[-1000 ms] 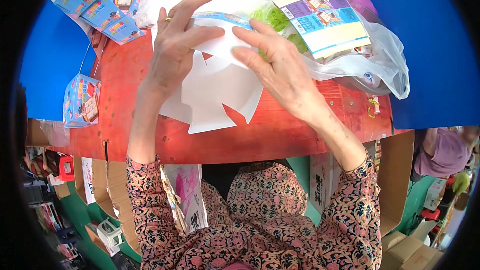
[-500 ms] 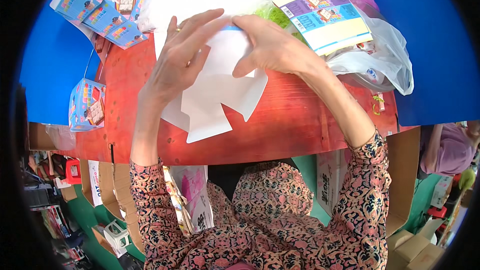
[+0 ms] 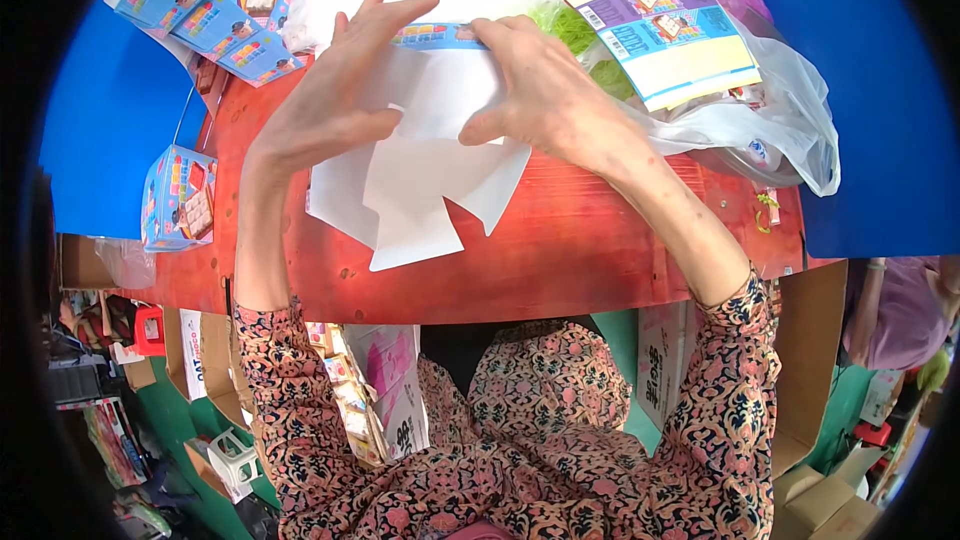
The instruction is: Assemble and fold a printed cardboard toy box on a workbench.
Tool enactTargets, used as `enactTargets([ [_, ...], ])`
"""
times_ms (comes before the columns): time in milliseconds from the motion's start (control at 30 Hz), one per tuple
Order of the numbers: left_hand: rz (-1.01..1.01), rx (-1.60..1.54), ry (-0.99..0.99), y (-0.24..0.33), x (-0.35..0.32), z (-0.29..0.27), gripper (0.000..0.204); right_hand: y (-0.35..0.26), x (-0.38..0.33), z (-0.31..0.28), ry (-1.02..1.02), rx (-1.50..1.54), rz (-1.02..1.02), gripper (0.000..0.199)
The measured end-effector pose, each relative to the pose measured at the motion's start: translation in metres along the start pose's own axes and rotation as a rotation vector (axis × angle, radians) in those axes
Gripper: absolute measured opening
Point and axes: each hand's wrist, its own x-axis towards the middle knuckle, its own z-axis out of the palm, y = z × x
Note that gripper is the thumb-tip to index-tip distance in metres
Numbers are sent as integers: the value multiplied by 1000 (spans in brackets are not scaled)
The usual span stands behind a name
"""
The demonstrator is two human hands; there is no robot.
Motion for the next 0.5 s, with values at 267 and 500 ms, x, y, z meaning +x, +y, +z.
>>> enactTargets([
  [267,-165,2,198,-8,-16,7,68,8,1,2,7,-73,-105,74],
  [500,-117,-272,196,-24,-17,7,50,-1,1,4,-40,-142,-8,84],
])
